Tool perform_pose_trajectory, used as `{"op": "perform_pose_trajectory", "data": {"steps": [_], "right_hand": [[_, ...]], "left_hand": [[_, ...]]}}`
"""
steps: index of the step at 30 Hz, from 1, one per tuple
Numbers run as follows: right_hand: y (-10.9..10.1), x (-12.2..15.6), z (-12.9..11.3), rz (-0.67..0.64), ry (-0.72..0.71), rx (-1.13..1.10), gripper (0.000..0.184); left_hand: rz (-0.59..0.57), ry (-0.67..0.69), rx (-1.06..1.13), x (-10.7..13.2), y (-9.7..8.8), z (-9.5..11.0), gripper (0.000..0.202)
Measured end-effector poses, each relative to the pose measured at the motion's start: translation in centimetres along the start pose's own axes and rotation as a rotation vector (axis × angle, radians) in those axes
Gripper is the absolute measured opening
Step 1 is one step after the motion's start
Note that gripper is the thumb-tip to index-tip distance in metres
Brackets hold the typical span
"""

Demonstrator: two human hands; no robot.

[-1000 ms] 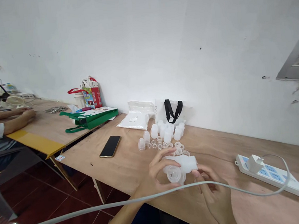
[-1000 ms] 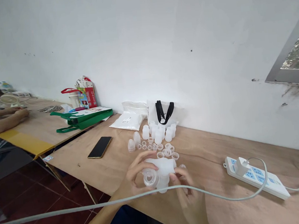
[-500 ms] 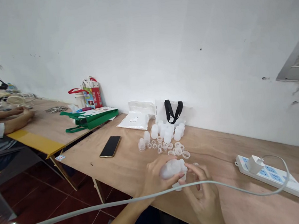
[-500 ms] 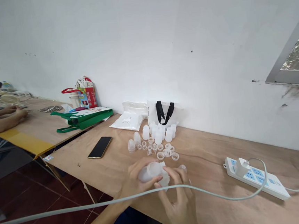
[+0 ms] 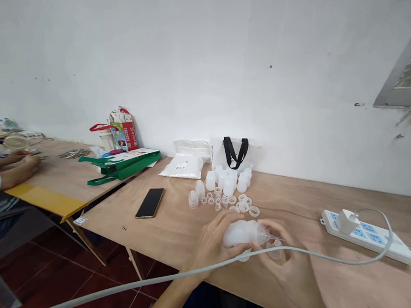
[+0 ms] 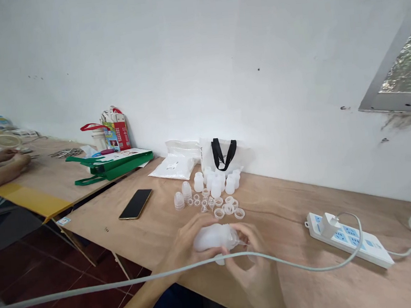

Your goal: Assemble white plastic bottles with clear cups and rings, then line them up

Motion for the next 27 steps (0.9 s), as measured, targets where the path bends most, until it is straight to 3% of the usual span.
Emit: {"op": "perform_pose_trajectory", "data": {"steps": [3, 8, 14, 17, 21, 24, 27], "right_hand": [[-0.9, -0.6, 1.0, -0.088, 0.095, -0.137, 0.03], [-1.2, -0.3, 1.9, -0.228, 0.161, -0.252, 0.035], [-1.6, -0.5, 1.3, -0.351, -0.027, -0.083, 0.023], [-1.4, -0.3, 1.3, -0.346, -0.023, -0.05, 0.027], [-0.5, 0.2, 2.4, -0.265, 0.169, -0.111, 0.034], [0.0, 0.2, 3.1, -0.277, 0.261, -0.08, 0.043], [-0.3, -0.3, 2.8, -0.275, 0.238, -0.076, 0.043]], "left_hand": [[0.028, -0.084, 0.148, -0.5, -1.1, -0.5, 0.053], [-0.108, -0.105, 0.268, -0.5, -1.3, -0.3, 0.057], [-0.278, -0.167, 0.3, -0.3, -1.2, 0.1, 0.047], [-0.293, -0.131, 0.275, -0.3, -1.7, 0.8, 0.05], [-0.252, -0.04, 0.177, 0.0, -2.2, 1.9, 0.053], [-0.253, -0.041, 0.105, 0.1, -1.9, 1.9, 0.054], [-0.233, -0.06, 0.093, 0.0, -1.5, 1.4, 0.054]]}}
Point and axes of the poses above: each hand's wrist, its own x-axis away from the middle knuckle, its own y-axis out of the palm, z = x × y, the point moved 5 cm from there along -x, towards the middle knuckle
